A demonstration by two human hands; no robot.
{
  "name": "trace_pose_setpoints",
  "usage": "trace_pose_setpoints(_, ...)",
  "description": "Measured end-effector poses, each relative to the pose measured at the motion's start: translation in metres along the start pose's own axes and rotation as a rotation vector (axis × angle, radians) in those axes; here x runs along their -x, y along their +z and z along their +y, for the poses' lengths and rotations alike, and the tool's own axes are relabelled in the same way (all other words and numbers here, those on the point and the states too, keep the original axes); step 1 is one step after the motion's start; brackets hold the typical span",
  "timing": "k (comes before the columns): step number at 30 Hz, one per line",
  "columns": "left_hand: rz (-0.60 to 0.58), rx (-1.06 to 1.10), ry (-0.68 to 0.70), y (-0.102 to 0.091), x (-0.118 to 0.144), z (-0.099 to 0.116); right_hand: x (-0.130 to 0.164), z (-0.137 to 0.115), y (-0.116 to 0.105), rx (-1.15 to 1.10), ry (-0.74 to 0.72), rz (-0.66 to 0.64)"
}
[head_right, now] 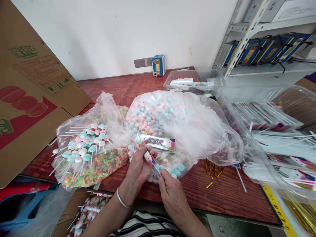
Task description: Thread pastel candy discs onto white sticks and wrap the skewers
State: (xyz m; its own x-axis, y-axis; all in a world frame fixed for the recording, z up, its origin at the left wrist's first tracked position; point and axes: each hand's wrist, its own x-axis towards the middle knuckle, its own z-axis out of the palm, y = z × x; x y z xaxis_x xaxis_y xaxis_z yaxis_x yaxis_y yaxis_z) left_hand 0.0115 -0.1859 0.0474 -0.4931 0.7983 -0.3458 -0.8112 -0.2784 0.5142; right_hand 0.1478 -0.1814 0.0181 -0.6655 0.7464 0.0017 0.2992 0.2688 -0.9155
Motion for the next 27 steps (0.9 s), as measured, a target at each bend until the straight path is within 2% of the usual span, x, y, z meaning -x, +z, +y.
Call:
trace_pose_setpoints(2, -0.021, -0.065, 0.001, 0.002, 0.006, -0.010, -0.001, 0.001, 0.003, -0.018, 0.011, 0.026)
trace_pose_setpoints(7, 0.033, -0.227, -0.004, 0.001, 0.023, -0.031, -0.013, 0.000, 0.010, -0.116, 0.000, 0.127)
trace_pose_setpoints(14, -0.018, -0.274, -0.004, -0.002, 0.026, -0.032, -0.017, -0.008, 0.006, -0.247, 0.019, 0.125)
trace_pose_setpoints(18, -0.067, -0.293, 0.001, -0.004, 0.030, -0.036, -0.021, -0.011, 0.007, -0.513, 0.058, 0.201)
trace_pose_setpoints(22, -0.168, -0.308, -0.037, -0.005, 0.035, -0.030, -0.024, -0.012, 0.010, -0.907, 0.225, 0.182)
trace_pose_setpoints(24, -0.177, -0.330, -0.063, -0.006, 0.035, -0.023, -0.024, -0.014, 0.007, -1.049, 0.315, 0.150)
trace_pose_setpoints(27, -0.175, -0.401, -0.095, -0.010, 0.032, -0.013, -0.022, -0.016, -0.001, -1.187, 0.430, -0.043)
